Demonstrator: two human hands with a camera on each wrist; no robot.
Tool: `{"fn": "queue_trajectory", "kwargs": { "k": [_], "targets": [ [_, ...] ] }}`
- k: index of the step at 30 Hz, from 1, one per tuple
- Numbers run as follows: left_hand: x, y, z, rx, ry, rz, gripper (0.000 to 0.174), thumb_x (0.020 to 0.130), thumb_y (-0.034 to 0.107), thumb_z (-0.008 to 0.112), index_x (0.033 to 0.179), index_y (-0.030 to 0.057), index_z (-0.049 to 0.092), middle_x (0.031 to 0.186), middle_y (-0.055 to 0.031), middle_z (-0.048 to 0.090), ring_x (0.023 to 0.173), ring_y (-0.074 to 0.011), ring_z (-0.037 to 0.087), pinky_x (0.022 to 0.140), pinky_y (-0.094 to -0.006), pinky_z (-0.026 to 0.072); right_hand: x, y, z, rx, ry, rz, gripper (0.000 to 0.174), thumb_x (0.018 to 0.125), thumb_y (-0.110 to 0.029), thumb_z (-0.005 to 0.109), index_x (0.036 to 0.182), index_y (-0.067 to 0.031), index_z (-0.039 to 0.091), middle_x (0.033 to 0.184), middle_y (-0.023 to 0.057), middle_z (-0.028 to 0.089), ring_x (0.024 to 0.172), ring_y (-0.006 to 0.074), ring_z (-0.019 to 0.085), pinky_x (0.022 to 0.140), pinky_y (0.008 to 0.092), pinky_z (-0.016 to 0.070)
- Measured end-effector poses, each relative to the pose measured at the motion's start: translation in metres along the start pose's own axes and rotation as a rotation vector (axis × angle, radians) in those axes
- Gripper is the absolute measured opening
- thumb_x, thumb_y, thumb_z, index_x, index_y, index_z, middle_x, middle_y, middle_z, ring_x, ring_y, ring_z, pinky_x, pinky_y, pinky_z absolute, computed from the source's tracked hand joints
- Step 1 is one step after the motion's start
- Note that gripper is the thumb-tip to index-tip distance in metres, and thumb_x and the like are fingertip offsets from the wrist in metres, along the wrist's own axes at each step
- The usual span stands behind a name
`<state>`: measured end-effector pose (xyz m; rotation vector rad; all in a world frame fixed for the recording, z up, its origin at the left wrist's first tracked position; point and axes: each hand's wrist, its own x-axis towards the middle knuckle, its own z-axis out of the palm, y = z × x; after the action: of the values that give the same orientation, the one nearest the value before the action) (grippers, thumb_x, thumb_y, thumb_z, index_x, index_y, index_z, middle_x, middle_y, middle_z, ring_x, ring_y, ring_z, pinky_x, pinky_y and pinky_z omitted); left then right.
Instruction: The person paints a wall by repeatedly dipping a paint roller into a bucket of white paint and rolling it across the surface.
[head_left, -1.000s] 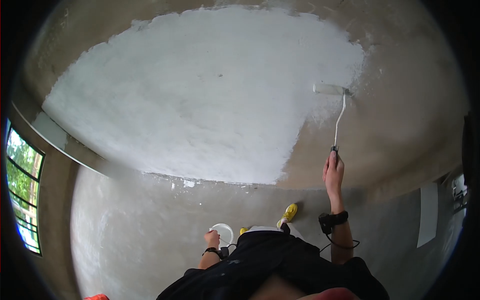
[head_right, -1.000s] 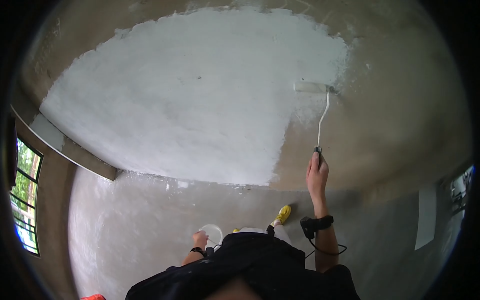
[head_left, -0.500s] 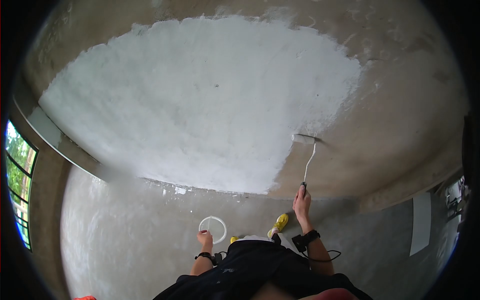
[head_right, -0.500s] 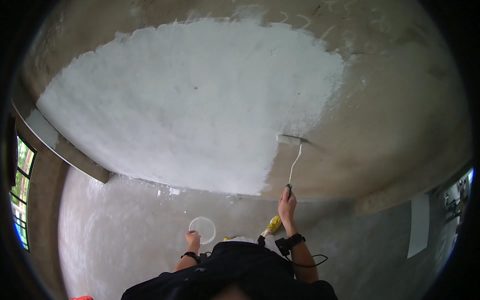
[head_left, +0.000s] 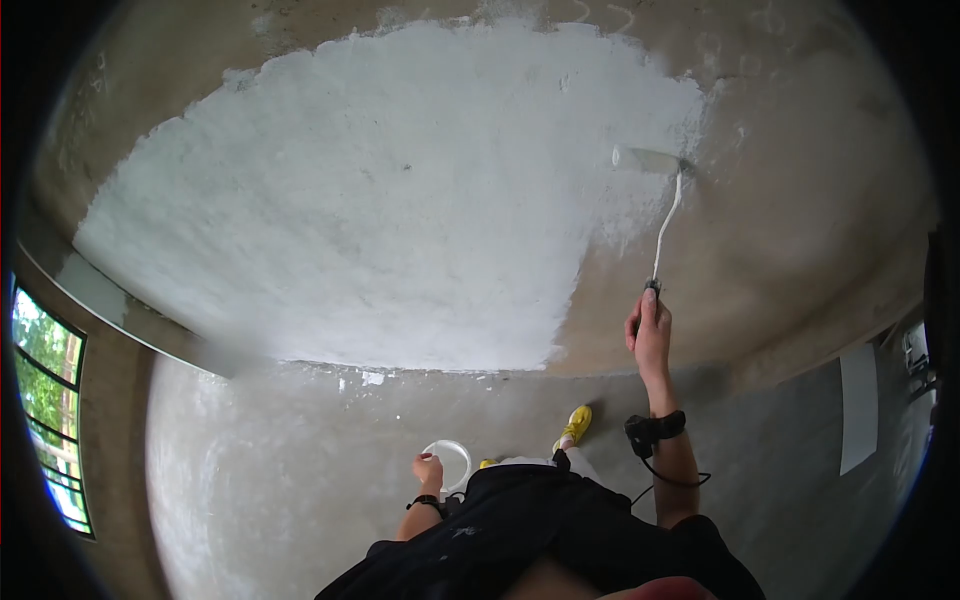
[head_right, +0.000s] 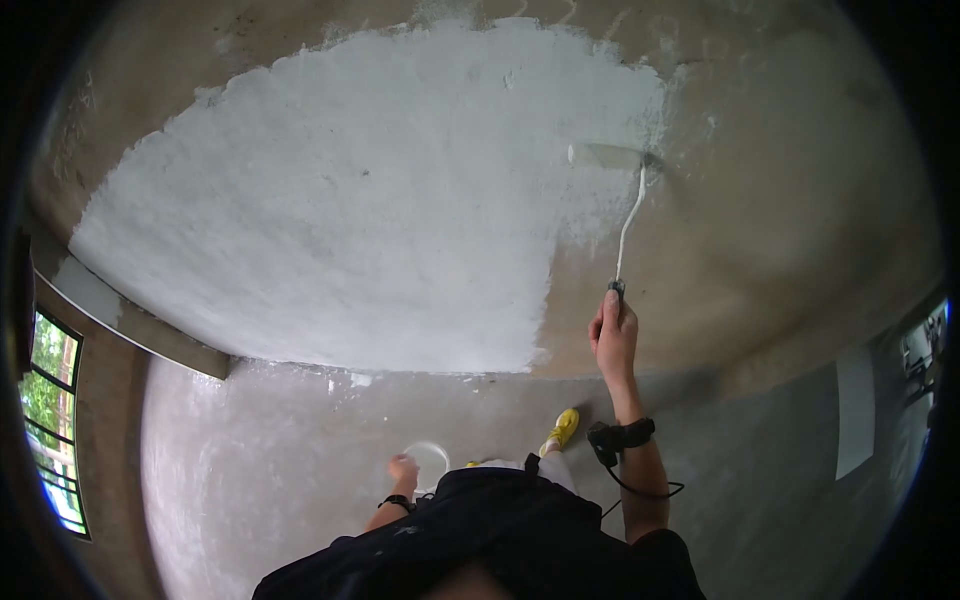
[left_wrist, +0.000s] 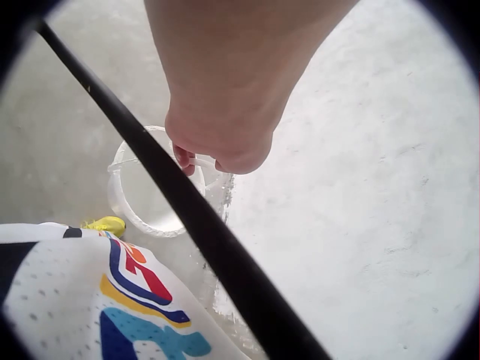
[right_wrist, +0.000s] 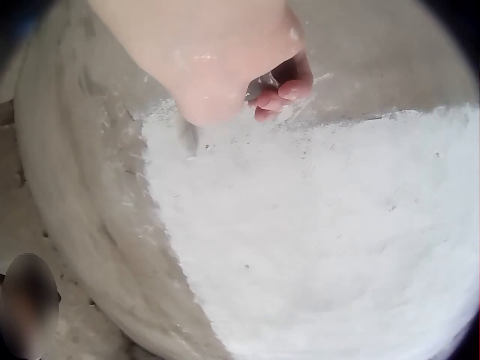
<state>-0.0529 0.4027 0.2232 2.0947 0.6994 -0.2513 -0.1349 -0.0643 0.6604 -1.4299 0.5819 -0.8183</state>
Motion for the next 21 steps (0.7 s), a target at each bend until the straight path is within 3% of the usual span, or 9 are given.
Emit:
{"fn": "queue_trajectory", "kwargs": {
  "k": [3,6,11,13,17,19,21],
  "targets": [
    [-0.019,0.016,-0.011,-0.081,-0.04,-0.103,0.021,0.073,0.006,0.07,0.093,0.0024,0.065,0.088,-0.0186,0.068,0.086,-0.0314,0.068,0.075,-0.0394,0.0549,-0.005,0.052,0.001,-0.035,0.025,0.023,0.047,0.103,-0.047,0.043,0.071,-0.0119,0.042,0.051,-0.0031,0.04,0.037,0.0067,0.039,0.034,0.0223,0.0278],
    [-0.022,0.005,-0.011,-0.042,0.069,-0.016,0.021,0.074,0.005,0.069,0.093,0.0015,0.064,0.087,-0.0188,0.067,0.075,-0.0294,0.069,0.068,-0.0386,0.0556,-0.021,0.1,0.003,-0.017,0.061,0.12,0.047,0.103,-0.046,0.044,0.07,-0.012,0.041,0.053,-0.0039,0.04,0.038,0.007,0.04,0.035,0.0233,0.0299],
    [-0.043,0.022,-0.027,-0.072,0.033,-0.075,0.022,0.074,0.004,0.068,0.095,0.0015,0.062,0.086,-0.0186,0.067,0.064,-0.0277,0.068,0.064,-0.0376,0.0563,-0.047,0.171,-0.006,-0.084,0.05,0.196,0.048,0.102,-0.047,0.044,0.069,-0.0125,0.041,0.05,-0.0045,0.037,0.035,0.0069,0.038,0.032,0.0226,0.0285],
    [-0.04,0.019,-0.027,-0.1,0.039,-0.103,0.023,0.074,0.004,0.068,0.096,0.0015,0.061,0.087,-0.0185,0.067,0.063,-0.0276,0.068,0.064,-0.0375,0.0567,-0.055,0.183,-0.012,-0.095,0.073,0.268,0.044,0.103,-0.038,0.047,0.071,-0.0077,0.047,0.056,-0.0044,0.04,0.043,0.0066,0.039,0.039,0.025,0.0316],
    [-0.022,0.008,-0.02,-0.112,0.027,-0.103,0.026,0.074,0.003,0.068,0.1,0.0021,0.061,0.087,-0.0186,0.066,0.063,-0.0272,0.068,0.059,-0.0367,0.0566,-0.054,0.18,-0.015,-0.113,0.097,0.316,0.045,0.103,-0.039,0.047,0.071,-0.0079,0.047,0.054,-0.0042,0.04,0.042,0.0071,0.04,0.039,0.0248,0.0318],
    [-0.019,0.01,-0.02,-0.106,0.017,-0.093,0.027,0.075,0.002,0.068,0.1,0.0025,0.061,0.086,-0.0184,0.066,0.063,-0.0271,0.068,0.057,-0.0365,0.0565,-0.046,0.167,-0.015,-0.236,0.055,0.165,0.049,0.102,-0.047,0.044,0.068,-0.0123,0.041,0.048,-0.004,0.038,0.034,0.0072,0.037,0.032,0.0235,0.0282],
    [-0.024,0.019,-0.02,-0.122,-0.004,-0.098,0.027,0.075,0.002,0.067,0.102,0.003,0.061,0.085,-0.0177,0.066,0.062,-0.0266,0.068,0.055,-0.0364,0.0561,-0.036,0.139,-0.013,-0.194,0.029,0.155,0.047,0.102,-0.044,0.045,0.069,-0.0112,0.043,0.048,-0.0037,0.039,0.037,0.0073,0.04,0.035,0.0241,0.029]
  ]
}}
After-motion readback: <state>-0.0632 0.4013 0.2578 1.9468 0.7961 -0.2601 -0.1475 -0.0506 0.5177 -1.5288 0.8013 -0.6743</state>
